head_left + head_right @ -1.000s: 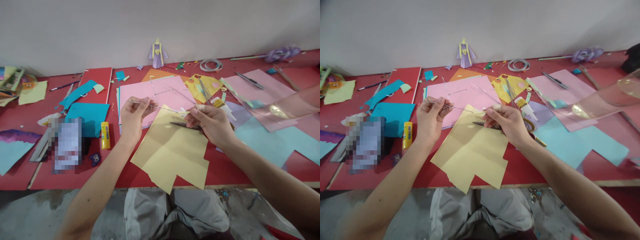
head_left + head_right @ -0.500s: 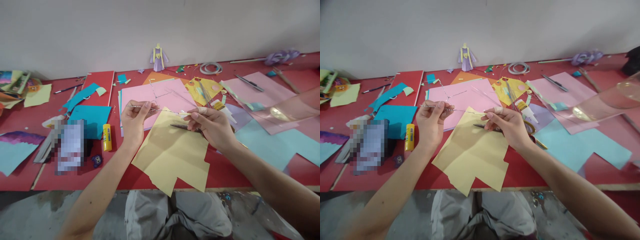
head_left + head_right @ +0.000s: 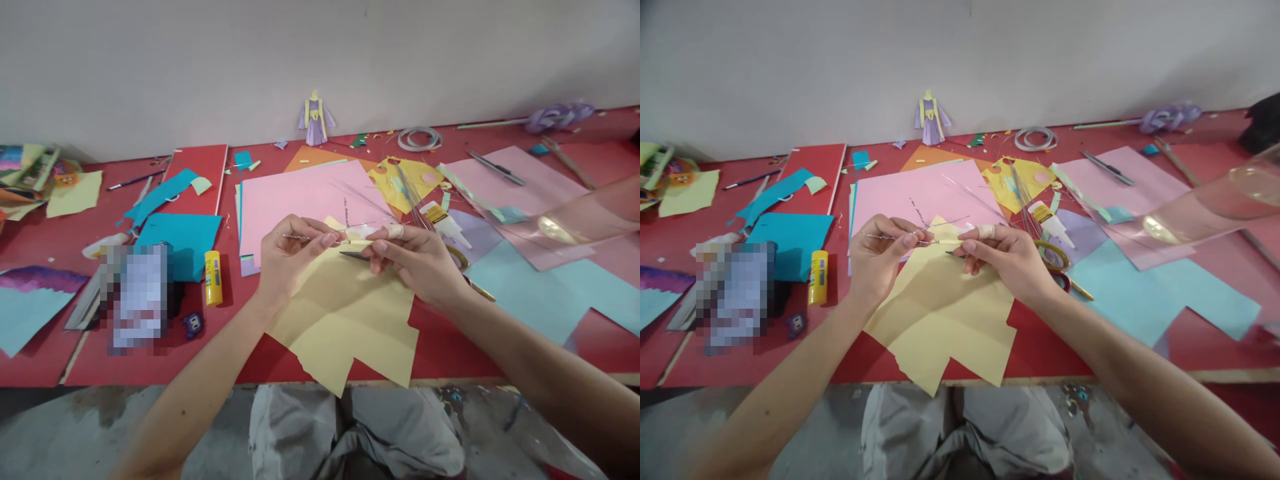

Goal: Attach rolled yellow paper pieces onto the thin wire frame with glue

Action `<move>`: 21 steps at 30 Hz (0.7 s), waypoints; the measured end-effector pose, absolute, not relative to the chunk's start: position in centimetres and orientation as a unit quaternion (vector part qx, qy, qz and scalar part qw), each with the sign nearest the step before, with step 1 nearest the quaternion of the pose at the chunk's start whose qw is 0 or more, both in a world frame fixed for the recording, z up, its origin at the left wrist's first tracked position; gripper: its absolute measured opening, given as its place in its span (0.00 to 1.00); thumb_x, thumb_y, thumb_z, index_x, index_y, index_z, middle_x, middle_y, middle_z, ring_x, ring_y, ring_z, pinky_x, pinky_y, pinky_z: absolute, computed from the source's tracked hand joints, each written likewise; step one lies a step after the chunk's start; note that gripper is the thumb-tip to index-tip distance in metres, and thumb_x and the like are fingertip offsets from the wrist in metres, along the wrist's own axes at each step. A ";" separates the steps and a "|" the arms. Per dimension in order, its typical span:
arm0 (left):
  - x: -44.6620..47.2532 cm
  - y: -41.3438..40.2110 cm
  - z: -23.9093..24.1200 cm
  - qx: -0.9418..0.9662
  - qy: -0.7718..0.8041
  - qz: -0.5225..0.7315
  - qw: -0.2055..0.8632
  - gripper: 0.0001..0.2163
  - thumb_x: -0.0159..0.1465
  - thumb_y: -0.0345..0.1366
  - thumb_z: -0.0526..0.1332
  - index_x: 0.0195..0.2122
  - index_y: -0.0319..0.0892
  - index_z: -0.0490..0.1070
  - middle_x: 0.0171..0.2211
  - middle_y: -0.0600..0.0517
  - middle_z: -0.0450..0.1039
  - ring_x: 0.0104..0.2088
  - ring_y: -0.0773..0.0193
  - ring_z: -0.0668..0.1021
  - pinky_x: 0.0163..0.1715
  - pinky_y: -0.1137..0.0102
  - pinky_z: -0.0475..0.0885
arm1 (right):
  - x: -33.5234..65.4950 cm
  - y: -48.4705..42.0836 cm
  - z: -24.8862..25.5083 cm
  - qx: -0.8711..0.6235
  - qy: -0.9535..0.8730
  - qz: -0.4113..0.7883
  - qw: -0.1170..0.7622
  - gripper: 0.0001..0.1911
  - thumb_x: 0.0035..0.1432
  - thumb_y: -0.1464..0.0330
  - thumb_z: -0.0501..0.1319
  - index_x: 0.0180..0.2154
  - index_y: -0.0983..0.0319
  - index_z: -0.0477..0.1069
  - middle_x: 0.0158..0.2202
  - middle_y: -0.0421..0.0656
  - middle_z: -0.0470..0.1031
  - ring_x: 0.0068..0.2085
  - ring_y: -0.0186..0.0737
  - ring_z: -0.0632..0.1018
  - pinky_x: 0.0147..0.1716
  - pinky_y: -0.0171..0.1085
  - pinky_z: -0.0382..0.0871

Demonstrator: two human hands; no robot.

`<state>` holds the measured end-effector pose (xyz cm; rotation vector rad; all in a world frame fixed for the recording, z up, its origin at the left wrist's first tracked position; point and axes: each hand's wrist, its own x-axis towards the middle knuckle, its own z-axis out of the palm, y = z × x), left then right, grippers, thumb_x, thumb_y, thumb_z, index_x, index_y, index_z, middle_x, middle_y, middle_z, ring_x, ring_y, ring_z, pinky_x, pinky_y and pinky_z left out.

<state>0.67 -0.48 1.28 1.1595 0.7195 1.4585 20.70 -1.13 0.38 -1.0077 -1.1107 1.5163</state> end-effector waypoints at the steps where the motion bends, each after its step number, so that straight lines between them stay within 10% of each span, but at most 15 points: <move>1: 0.6 -0.5 1.2 0.495 0.305 0.604 0.545 0.12 0.56 0.36 0.72 0.27 0.41 0.68 0.30 0.53 0.78 0.33 0.65 0.82 0.36 0.68 0.78 | 20.7 -1.2 0.4 -0.414 -0.459 0.623 0.480 0.08 0.52 0.63 0.72 0.33 0.59 0.80 0.28 0.39 0.81 0.23 0.32 0.77 0.25 0.33 0.74; 21: -2.4 -1.7 7.6 0.619 0.254 0.657 0.347 0.12 0.53 0.44 0.74 0.37 0.49 0.78 0.37 0.53 0.76 0.41 0.59 0.81 0.47 0.61 0.79 | 21.4 -0.2 0.2 -0.403 -0.429 0.664 0.461 0.10 0.52 0.62 0.72 0.31 0.61 0.76 0.27 0.39 0.78 0.25 0.32 0.77 0.27 0.31 0.73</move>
